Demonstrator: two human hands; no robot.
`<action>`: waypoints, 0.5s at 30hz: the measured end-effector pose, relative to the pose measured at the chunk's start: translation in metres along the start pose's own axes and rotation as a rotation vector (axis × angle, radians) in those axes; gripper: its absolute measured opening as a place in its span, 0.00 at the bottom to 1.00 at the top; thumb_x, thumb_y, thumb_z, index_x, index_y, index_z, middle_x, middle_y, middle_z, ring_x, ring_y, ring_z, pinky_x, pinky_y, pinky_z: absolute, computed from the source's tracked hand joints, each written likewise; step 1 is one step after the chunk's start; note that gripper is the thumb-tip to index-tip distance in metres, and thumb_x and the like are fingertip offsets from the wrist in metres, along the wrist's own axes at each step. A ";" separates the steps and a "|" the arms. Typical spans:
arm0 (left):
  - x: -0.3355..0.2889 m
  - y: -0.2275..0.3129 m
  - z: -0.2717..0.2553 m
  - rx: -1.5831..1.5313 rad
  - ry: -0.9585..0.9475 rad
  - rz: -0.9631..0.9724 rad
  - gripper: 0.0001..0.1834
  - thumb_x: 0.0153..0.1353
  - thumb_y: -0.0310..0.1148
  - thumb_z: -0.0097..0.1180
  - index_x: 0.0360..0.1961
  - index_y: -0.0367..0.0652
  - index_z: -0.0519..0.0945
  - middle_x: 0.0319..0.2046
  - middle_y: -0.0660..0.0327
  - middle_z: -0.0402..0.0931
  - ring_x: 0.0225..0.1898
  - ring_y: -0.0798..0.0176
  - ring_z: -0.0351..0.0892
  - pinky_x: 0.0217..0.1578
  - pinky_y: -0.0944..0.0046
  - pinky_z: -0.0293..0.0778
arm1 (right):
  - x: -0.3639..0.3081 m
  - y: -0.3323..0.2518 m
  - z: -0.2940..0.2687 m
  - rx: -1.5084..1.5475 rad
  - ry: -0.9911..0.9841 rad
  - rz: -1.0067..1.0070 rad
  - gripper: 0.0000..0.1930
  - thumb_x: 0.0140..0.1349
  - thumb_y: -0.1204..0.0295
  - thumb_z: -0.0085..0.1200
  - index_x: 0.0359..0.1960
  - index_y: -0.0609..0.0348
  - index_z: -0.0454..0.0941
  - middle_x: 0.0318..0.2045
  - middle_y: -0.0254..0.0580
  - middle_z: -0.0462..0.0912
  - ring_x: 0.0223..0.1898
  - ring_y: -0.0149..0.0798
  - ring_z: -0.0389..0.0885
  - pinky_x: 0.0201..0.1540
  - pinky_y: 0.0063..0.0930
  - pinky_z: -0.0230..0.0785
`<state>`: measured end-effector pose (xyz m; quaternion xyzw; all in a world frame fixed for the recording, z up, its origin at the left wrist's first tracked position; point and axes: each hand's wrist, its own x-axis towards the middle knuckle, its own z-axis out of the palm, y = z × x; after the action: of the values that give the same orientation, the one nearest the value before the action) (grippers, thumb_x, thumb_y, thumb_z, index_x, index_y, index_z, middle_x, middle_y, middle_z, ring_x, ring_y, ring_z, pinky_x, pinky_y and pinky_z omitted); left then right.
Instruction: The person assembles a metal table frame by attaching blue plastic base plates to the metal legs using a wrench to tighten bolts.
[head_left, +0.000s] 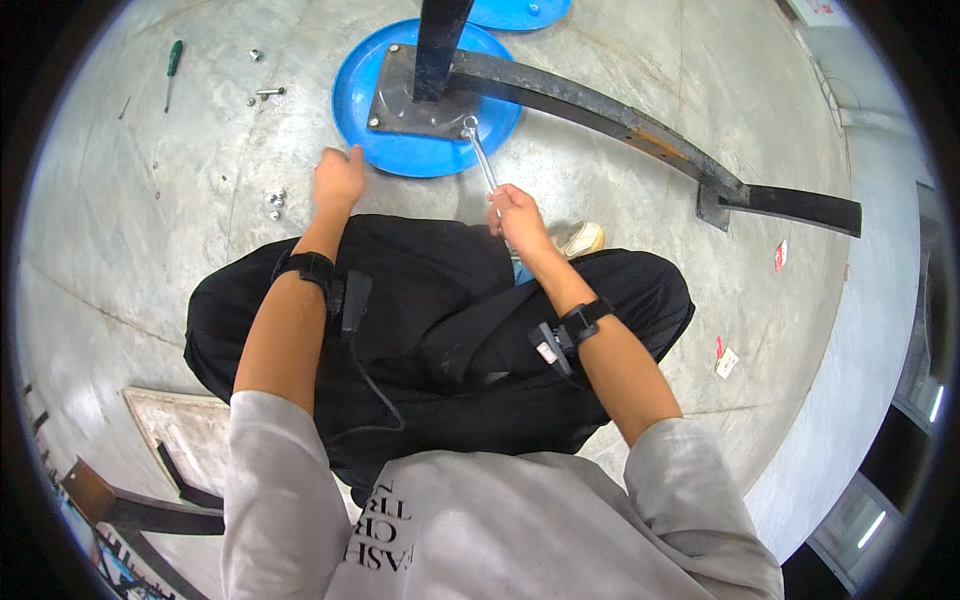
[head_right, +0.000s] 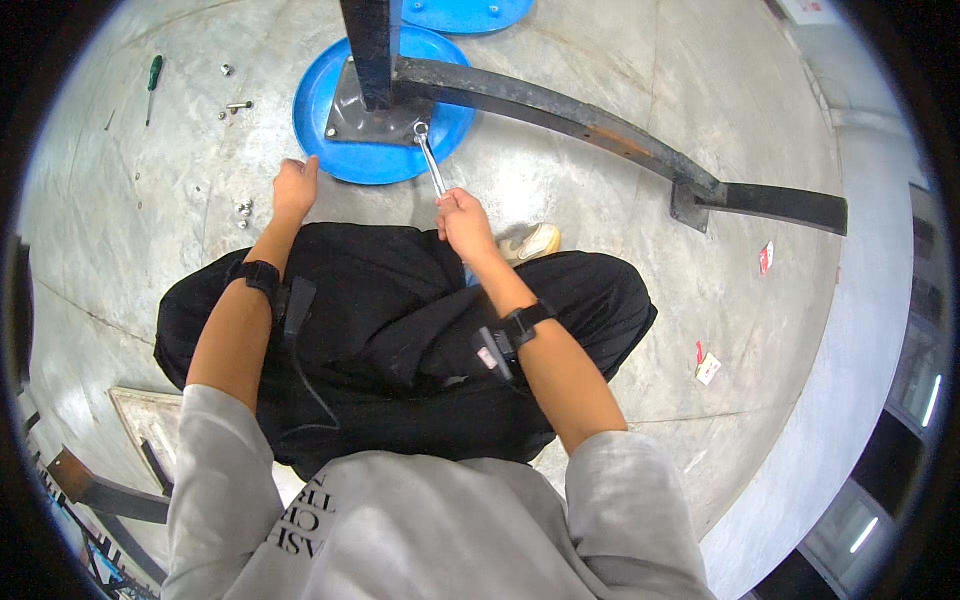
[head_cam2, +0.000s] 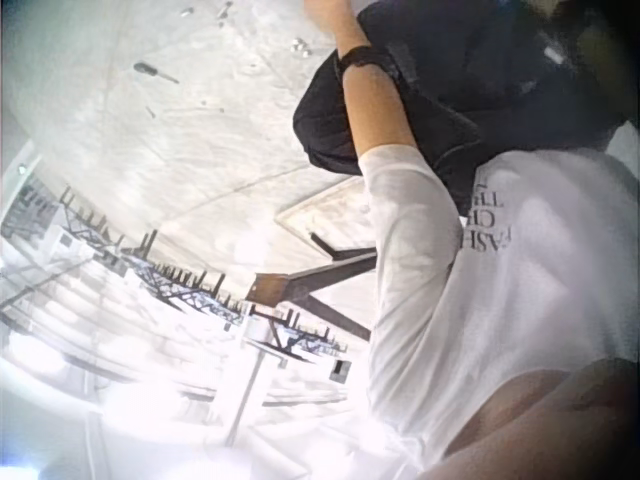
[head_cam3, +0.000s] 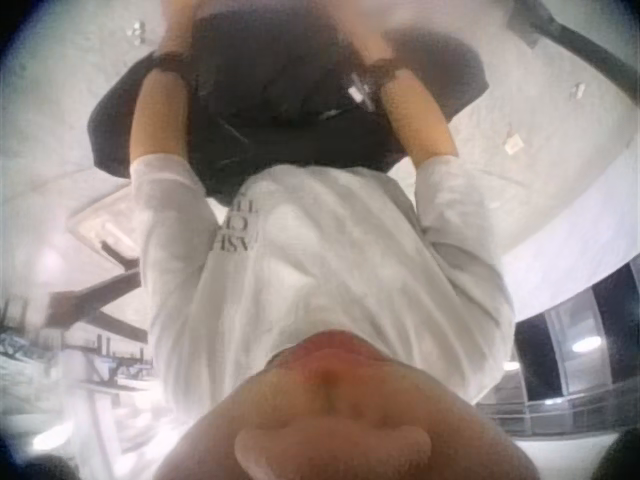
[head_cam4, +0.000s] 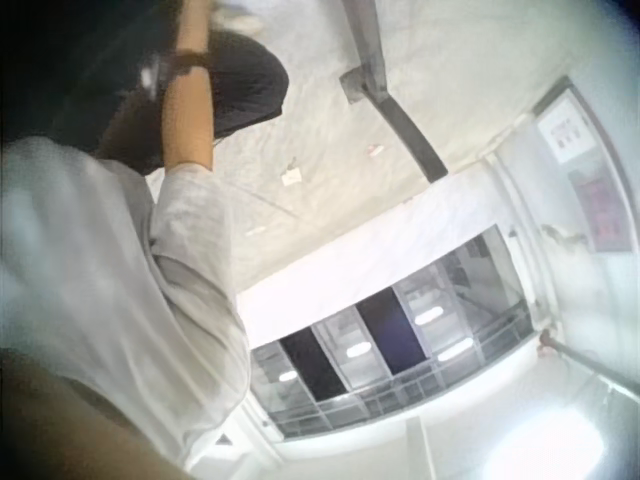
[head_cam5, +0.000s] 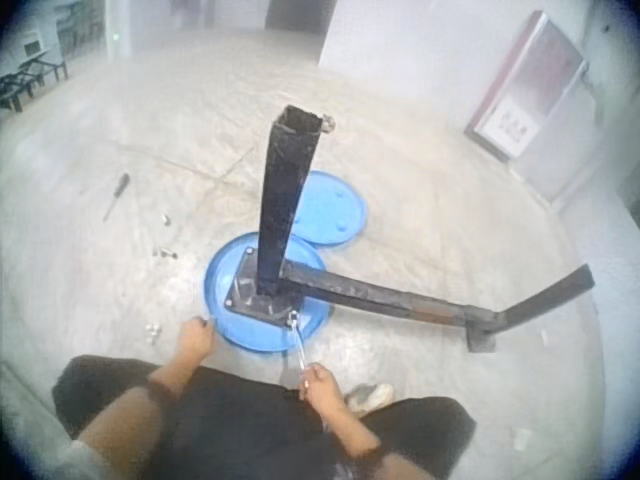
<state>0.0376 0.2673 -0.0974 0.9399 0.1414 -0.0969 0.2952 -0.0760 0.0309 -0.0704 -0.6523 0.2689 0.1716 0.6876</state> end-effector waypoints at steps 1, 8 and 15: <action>0.006 -0.010 0.003 -0.007 0.003 0.006 0.22 0.56 0.45 0.48 0.33 0.31 0.74 0.35 0.39 0.74 0.41 0.41 0.73 0.42 0.50 0.68 | -0.001 0.004 0.009 0.034 0.022 -0.018 0.07 0.60 0.71 0.39 0.30 0.62 0.68 0.14 0.35 0.68 0.14 0.29 0.66 0.19 0.22 0.60; 0.017 -0.023 0.030 -0.188 -0.162 -0.021 0.27 0.55 0.49 0.45 0.22 0.30 0.77 0.28 0.39 0.75 0.36 0.38 0.75 0.40 0.50 0.69 | -0.008 0.000 0.028 -0.032 0.086 0.092 0.09 0.60 0.71 0.39 0.32 0.63 0.68 0.15 0.37 0.70 0.14 0.31 0.68 0.18 0.24 0.62; 0.022 -0.021 0.038 -0.077 -0.266 -0.059 0.21 0.51 0.44 0.49 0.25 0.31 0.77 0.29 0.41 0.76 0.37 0.41 0.75 0.40 0.51 0.70 | -0.004 -0.008 0.023 -0.088 0.063 0.245 0.10 0.61 0.66 0.39 0.34 0.59 0.69 0.14 0.35 0.68 0.13 0.31 0.69 0.17 0.27 0.66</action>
<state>0.0477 0.2663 -0.1449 0.9021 0.1321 -0.2238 0.3444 -0.0711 0.0538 -0.0612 -0.6491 0.3604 0.2455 0.6233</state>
